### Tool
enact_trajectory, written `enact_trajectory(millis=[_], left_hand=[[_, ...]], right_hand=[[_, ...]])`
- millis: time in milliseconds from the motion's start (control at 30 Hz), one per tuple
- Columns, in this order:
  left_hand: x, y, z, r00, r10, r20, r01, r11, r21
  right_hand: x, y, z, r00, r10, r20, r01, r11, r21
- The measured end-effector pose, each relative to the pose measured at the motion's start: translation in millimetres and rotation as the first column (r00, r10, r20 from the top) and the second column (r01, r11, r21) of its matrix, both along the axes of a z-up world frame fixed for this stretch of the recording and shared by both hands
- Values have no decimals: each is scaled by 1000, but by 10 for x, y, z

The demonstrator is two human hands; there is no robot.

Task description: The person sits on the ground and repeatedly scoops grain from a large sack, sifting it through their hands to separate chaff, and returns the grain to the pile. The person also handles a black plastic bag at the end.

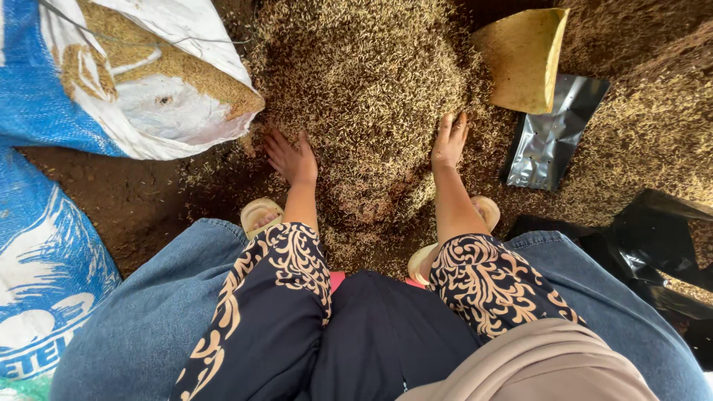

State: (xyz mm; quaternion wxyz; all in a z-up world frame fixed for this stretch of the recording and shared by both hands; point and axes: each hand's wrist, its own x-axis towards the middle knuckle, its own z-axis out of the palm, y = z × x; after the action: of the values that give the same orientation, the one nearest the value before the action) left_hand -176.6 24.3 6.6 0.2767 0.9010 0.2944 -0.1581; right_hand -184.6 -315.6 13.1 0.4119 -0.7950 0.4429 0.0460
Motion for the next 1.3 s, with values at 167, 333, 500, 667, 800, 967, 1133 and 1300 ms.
enact_trajectory(millis=[167,333,500,667,800,967,1133,1300], left_hand=[[29,-172,-167,996,-72,52,77,991,-113],[37,-318,-386,994,99,50,-68,897,-438],[289,-394,-582,965,244,-93,-245,728,-640],[461,-450,-665,932,164,-323,-362,472,-804],[691,-610,-529,934,184,-306,-354,364,-862],[1017,-860,237,987,82,140,80,503,-861],[921,-852,1368,948,-107,301,291,680,-673],[759,-868,1700,924,13,381,267,692,-671]], right_hand=[[103,80,-84,998,-66,18,60,970,237],[217,74,-65,993,-116,-28,113,841,530],[357,51,-544,947,-320,-18,208,572,794],[600,-29,-982,981,-158,112,-18,501,865],[874,-191,-423,979,65,194,-193,601,775],[1000,210,1162,943,313,114,-332,859,390],[874,710,2113,870,465,167,-489,858,157],[820,851,2066,910,413,41,-411,883,225]])
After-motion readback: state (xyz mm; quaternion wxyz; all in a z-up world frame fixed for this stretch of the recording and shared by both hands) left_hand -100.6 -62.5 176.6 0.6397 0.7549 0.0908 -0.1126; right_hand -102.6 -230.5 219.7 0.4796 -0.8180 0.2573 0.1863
